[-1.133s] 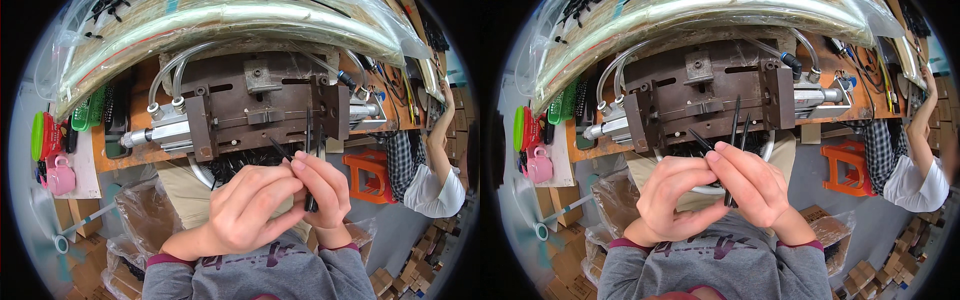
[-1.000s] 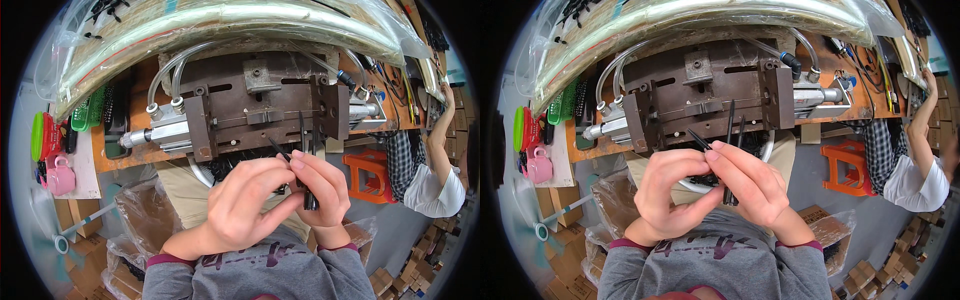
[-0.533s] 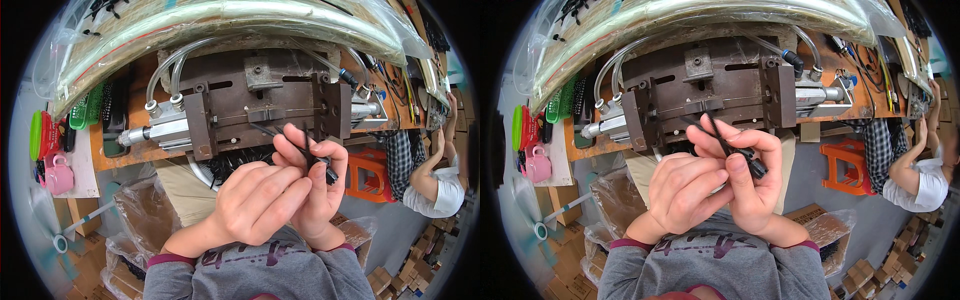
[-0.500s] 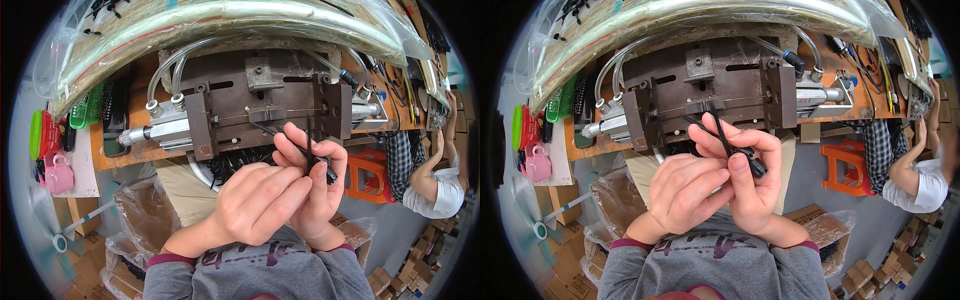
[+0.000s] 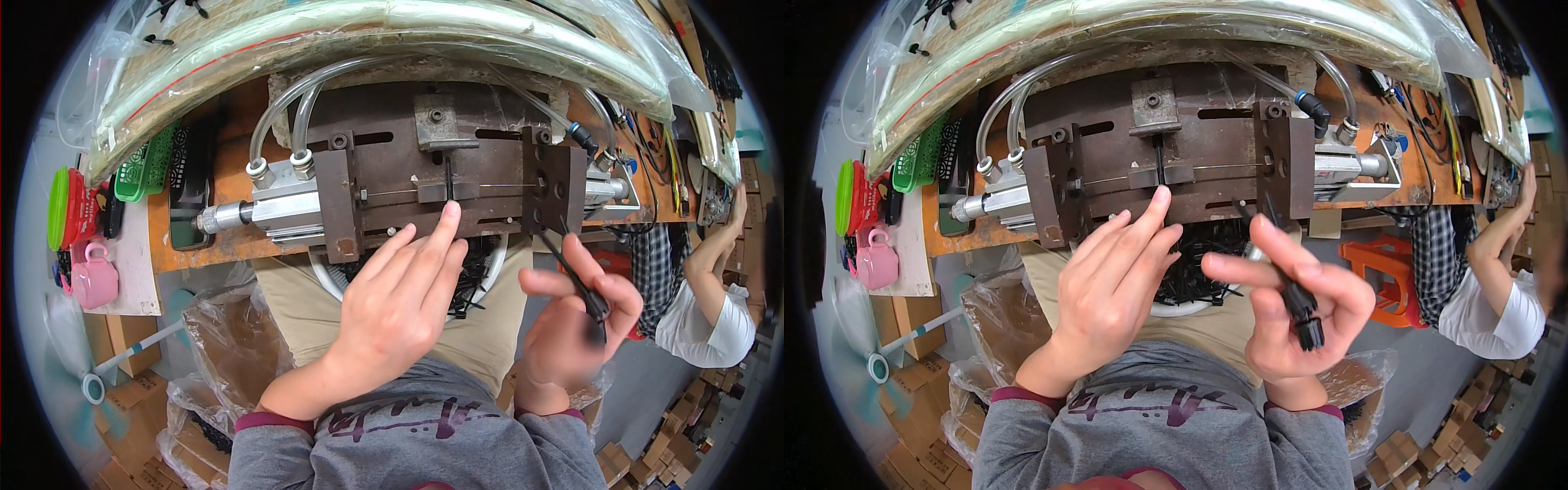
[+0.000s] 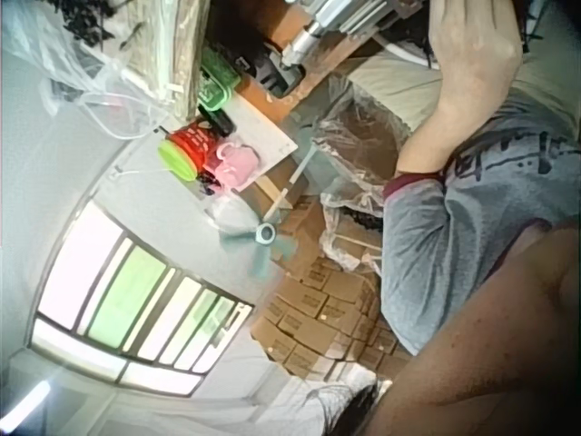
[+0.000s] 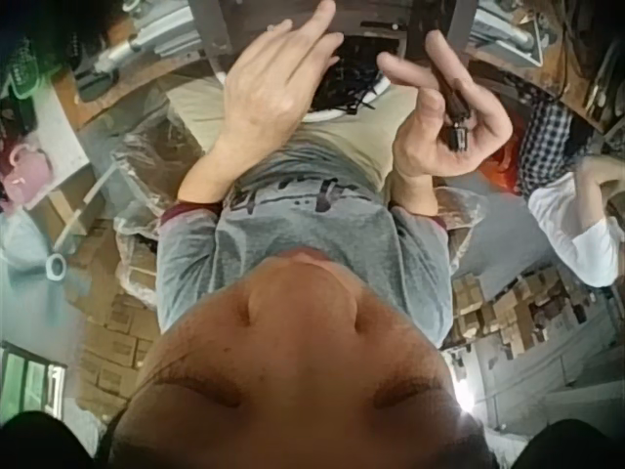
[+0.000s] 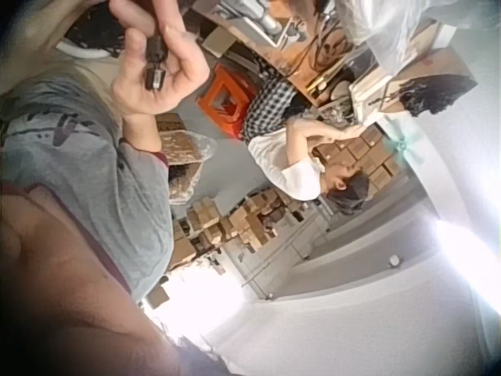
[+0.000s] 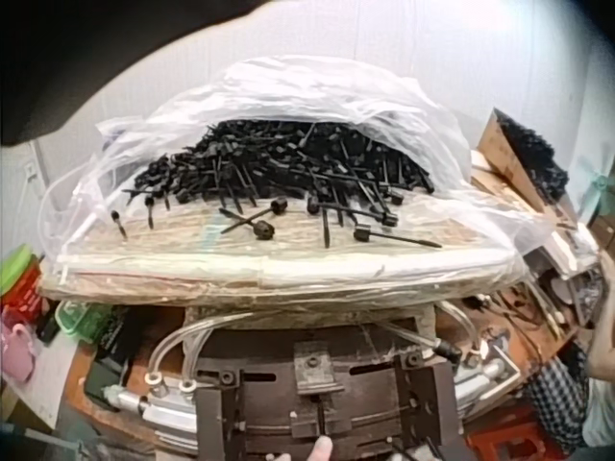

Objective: Assembling small plastic components onto black cable ties using a mechanical assembly machine.

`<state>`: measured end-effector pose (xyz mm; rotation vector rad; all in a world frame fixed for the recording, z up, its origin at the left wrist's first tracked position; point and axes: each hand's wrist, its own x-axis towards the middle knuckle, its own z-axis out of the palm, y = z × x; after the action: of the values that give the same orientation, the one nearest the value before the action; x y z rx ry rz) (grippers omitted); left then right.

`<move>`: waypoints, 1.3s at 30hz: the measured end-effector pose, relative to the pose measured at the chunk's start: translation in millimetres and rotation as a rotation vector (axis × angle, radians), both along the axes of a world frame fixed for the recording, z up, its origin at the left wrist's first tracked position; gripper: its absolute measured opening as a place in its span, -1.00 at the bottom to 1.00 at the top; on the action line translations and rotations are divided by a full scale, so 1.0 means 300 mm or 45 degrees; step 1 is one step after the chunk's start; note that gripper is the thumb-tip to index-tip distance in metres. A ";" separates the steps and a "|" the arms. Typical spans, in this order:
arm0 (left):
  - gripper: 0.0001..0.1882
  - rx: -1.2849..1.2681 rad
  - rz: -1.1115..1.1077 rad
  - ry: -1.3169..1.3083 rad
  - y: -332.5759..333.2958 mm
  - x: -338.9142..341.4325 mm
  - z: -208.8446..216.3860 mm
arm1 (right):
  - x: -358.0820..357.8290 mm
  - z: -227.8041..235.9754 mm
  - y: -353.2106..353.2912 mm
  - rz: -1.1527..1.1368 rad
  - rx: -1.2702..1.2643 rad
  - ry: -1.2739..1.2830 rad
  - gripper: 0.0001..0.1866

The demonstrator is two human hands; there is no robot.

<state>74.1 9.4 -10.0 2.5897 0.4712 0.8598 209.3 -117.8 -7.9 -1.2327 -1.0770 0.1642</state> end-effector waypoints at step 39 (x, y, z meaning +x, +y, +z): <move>-0.68 0.062 0.075 0.074 0.021 0.021 0.006 | 0.018 0.025 0.010 -0.001 -0.198 -0.167 -0.56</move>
<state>80.5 15.7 -8.2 2.6633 0.5519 0.8273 214.7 -114.7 -0.3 -1.3990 -1.1948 0.1707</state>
